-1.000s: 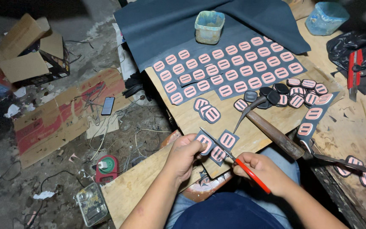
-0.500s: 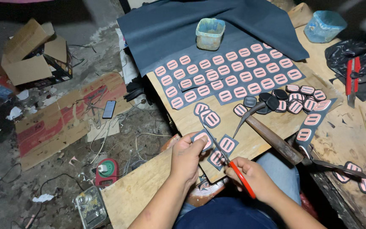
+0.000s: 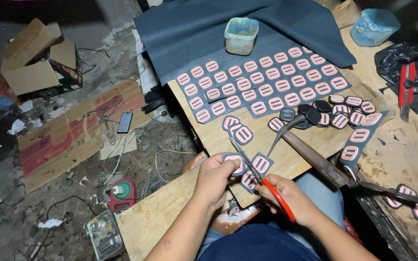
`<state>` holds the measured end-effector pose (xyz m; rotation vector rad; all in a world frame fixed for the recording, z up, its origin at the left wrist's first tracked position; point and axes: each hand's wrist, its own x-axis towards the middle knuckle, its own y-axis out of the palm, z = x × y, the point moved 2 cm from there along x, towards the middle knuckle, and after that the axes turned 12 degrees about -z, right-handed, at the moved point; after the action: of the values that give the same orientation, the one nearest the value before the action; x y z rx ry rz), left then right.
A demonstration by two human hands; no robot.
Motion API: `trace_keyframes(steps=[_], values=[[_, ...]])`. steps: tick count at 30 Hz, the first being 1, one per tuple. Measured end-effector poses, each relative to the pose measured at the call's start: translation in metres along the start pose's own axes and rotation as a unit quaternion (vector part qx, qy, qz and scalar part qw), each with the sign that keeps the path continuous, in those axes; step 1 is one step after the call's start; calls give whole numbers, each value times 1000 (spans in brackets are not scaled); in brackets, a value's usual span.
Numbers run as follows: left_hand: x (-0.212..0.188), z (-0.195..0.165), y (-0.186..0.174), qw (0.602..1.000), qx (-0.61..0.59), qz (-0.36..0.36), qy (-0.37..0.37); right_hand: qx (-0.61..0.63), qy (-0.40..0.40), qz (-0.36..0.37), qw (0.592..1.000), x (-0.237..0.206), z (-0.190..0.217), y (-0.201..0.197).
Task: The person uses a hammer and a curved metal tool to press and separate small pink and black rectangular pieces on a wooden board. They then use red-handled scissors to cut individual pieces from a strip of similar material, placing the cut pieces on the board.
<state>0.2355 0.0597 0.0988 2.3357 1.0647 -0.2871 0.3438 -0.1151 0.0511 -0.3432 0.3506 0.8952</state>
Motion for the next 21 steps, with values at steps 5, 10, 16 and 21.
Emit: trace_keyframes(steps=[5, 10, 16, 21], values=[[4, -7, -2, 998, 50, 36, -28, 8, -52, 28, 998, 3, 6, -2], [6, -11, -7, 998, 54, 33, -26, 25, -21, 28, 999, -1, 8, -6], [6, -9, -9, 999, 43, 25, -4, -6, 15, 6, 1000, -4, 5, -10], [4, -9, -8, 999, 29, -26, -12, -9, 26, -4, 1000, -6, -4, -7]])
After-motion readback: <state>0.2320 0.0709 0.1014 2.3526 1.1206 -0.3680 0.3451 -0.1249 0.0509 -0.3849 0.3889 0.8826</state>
